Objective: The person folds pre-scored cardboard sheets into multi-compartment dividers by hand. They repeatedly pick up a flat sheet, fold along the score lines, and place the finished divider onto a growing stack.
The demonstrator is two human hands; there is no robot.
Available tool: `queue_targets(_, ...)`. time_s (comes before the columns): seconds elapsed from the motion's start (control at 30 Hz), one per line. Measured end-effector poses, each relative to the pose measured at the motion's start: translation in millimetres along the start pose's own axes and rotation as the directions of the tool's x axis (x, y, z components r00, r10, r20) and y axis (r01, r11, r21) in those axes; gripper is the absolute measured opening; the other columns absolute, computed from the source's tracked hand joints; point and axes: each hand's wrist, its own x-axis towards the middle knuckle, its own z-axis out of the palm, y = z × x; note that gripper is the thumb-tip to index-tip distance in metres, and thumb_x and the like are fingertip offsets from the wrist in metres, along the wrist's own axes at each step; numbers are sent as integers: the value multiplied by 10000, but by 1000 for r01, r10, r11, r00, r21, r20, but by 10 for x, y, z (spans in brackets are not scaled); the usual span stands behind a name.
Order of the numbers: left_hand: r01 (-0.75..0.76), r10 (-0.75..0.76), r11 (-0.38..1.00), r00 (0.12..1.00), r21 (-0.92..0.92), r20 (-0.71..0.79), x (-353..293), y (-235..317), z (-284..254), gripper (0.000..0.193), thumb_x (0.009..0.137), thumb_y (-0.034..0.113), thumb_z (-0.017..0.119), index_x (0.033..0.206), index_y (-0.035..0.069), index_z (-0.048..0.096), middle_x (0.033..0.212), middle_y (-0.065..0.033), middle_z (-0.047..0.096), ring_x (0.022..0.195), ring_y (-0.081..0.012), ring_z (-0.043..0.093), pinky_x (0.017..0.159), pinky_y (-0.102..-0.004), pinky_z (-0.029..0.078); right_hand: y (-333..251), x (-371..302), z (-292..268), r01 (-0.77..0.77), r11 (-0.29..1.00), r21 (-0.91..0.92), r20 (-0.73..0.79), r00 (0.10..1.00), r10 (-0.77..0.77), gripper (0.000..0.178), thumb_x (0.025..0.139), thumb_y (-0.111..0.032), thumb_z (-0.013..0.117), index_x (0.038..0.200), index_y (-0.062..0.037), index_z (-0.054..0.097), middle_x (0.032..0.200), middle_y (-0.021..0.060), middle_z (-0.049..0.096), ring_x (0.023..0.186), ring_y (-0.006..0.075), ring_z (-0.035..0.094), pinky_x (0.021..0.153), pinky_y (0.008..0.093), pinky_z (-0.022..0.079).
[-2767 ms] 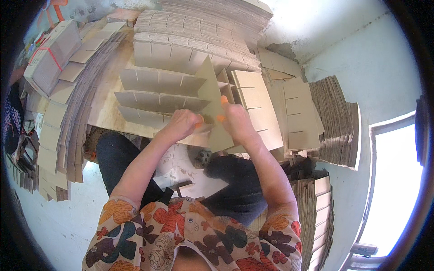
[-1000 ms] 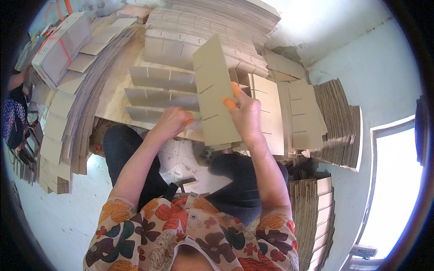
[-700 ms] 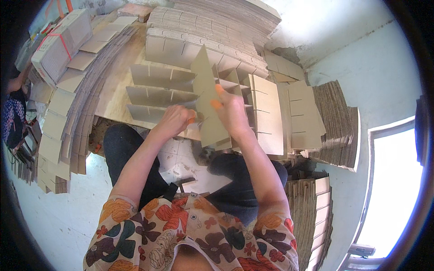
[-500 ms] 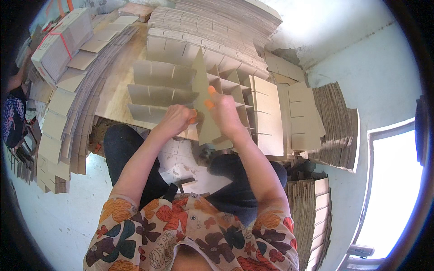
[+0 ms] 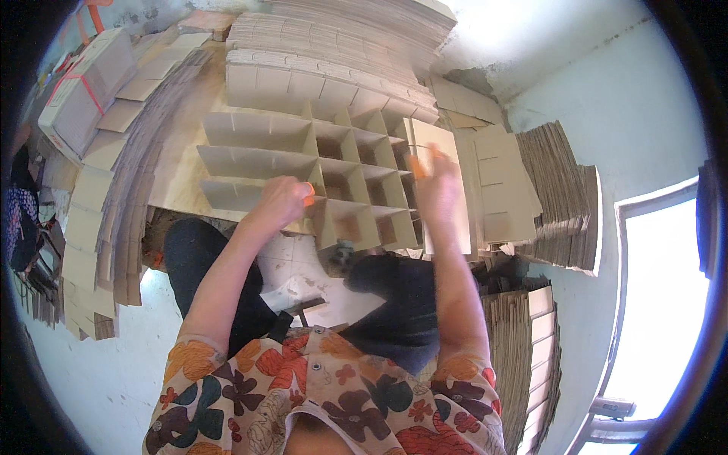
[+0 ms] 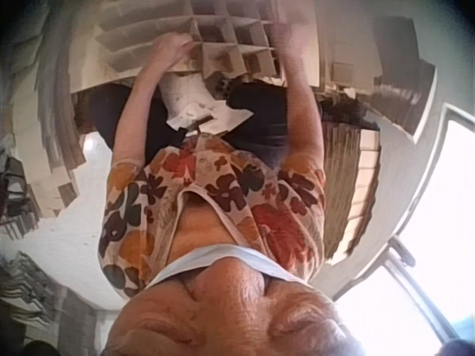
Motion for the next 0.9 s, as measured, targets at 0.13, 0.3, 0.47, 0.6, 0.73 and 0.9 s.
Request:
queue_targets(0.13, -16, 15, 999, 1000, -44, -23, 40, 54, -24, 121, 723, 149, 679, 704, 40, 630, 640, -184, 581, 642, -380, 581, 563, -465, 443, 1049, -201, -369, -427, 824, -372, 265, 802, 535, 793, 681, -488, 752, 1261, -27, 469, 1156, 222, 567, 1092, 348, 515, 874, 436, 453)
queue_targets(0.3, 21, -22, 999, 999, -50, -23, 8, 9, -31, 128, 717, 143, 703, 744, 34, 642, 663, -184, 593, 645, -369, 588, 567, -461, 449, 1523, -334, -341, -740, 669, -67, 586, 514, 627, 610, 668, -355, 810, 1038, 80, 594, 875, 155, 642, 753, 216, 607, 671, 318, 492)
queue_targets(0.47, 18, -20, 999, 999, -51, -44, 22, 49, -61, 135, 705, 142, 712, 746, 35, 642, 674, -189, 599, 651, -366, 592, 568, -455, 454, 1654, -450, -319, -816, 567, 109, 548, 526, 651, 407, 695, -250, 797, 889, 71, 638, 767, 59, 608, 657, 131, 548, 578, 286, 466)
queue_targets(0.6, 4, -5, 999, 1000, -34, -16, 35, 21, -37, 147, 698, 117, 725, 797, 32, 657, 688, -168, 602, 645, -346, 595, 578, -421, 472, 1928, -576, -306, -814, 524, 253, 530, 569, 629, 290, 726, -190, 761, 835, 56, 655, 746, 31, 595, 639, 122, 530, 578, 274, 450)
queue_targets(0.73, 52, -52, 998, 999, -24, 15, -14, 66, -127, 223, 687, 137, 733, 872, 34, 663, 748, -159, 626, 710, -337, 608, 633, -418, 479, 1604, -386, -533, -749, 410, 521, 401, 638, 657, 243, 776, -220, 730, 730, 3, 644, 666, -29, 549, 572, 84, 463, 514, 266, 399)
queue_targets(0.9, 82, -85, 995, 995, -55, -61, -121, 86, -449, 324, 682, 180, 730, 953, 23, 649, 793, -157, 634, 809, -326, 594, 708, -429, 457, 1402, 2, -995, -612, 602, 512, 140, 752, 645, 324, 770, -184, 736, 956, 72, 667, 718, 1, 605, 642, 77, 512, 592, 219, 424)
